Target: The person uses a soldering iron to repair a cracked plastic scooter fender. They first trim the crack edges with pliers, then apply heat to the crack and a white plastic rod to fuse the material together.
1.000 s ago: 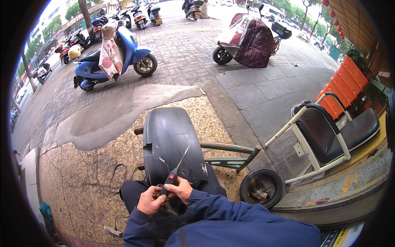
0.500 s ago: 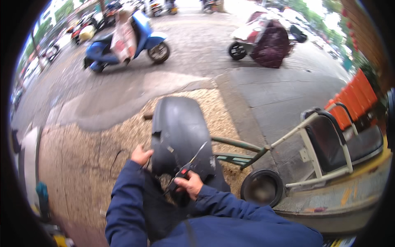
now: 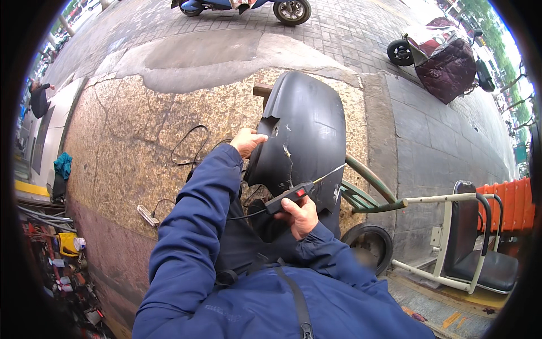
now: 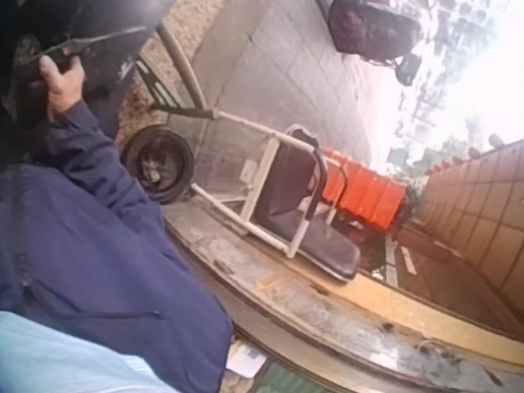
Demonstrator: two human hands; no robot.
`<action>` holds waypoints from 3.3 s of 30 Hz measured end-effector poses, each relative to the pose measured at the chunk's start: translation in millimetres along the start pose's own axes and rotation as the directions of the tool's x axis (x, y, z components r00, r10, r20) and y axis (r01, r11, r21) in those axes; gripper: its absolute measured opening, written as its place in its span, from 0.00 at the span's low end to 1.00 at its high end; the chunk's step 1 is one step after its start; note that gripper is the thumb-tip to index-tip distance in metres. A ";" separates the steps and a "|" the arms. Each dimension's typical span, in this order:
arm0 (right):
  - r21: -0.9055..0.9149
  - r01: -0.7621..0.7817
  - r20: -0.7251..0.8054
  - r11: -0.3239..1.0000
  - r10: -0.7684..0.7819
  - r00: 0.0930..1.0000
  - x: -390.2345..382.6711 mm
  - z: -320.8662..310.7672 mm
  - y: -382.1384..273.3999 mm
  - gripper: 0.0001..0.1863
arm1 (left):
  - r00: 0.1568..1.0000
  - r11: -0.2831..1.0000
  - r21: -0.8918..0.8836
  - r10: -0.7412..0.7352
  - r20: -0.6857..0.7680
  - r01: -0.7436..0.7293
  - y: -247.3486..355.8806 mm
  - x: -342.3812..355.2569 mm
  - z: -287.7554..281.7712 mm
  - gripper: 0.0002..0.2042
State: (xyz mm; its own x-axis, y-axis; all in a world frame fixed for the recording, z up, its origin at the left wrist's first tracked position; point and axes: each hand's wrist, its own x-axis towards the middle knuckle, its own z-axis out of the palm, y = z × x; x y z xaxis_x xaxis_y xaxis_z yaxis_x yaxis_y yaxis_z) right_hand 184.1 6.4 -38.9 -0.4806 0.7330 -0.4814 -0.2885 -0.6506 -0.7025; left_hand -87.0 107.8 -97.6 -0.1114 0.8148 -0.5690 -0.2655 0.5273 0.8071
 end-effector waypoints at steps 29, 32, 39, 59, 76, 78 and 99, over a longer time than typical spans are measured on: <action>-0.144 0.296 0.191 0.944 -0.267 0.945 -41.1 13.6 -17.9 0.22 | 0.870 0.874 0.009 0.485 -0.088 -0.487 51.6 -85.3 99.1 0.15; -0.117 0.308 0.182 0.944 -0.284 0.941 -45.5 13.0 -16.1 0.22 | 0.860 0.862 0.008 0.507 -0.060 -0.507 66.3 -87.4 105.6 0.14; -0.124 0.325 0.175 0.938 -0.302 0.937 -48.0 10.2 -15.7 0.22 | 0.889 0.889 0.008 0.457 0.021 -0.457 94.9 -66.7 112.5 0.10; -0.111 0.350 0.244 0.930 -0.316 0.917 -55.4 13.6 -21.1 0.19 | 0.682 0.683 0.064 0.730 -0.048 -0.727 126.3 -120.5 144.5 0.09; -0.157 0.401 0.352 0.903 -0.328 0.877 -62.2 28.9 -25.1 0.17 | 0.632 0.696 0.175 0.710 -0.311 -0.697 64.4 -169.2 88.6 0.06; -0.215 0.400 0.358 0.891 -0.309 0.881 -61.7 26.9 -26.8 0.16 | 0.631 0.705 0.213 0.705 -0.324 -0.677 61.5 -168.3 81.7 0.06; -0.100 0.579 0.248 0.809 -0.543 0.802 -60.6 36.9 -78.7 0.24 | 0.804 0.823 -0.016 0.550 -0.226 -0.568 69.0 -172.6 51.7 0.09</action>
State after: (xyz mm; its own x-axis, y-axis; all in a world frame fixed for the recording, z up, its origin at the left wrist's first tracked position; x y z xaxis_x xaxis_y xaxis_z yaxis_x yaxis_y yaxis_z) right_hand 205.4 5.9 64.9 -0.4342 0.8920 0.1254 -0.4285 -0.0821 -0.8998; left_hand -36.6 16.0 64.5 -0.4519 0.8907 -0.0489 -0.1705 -0.0325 0.9848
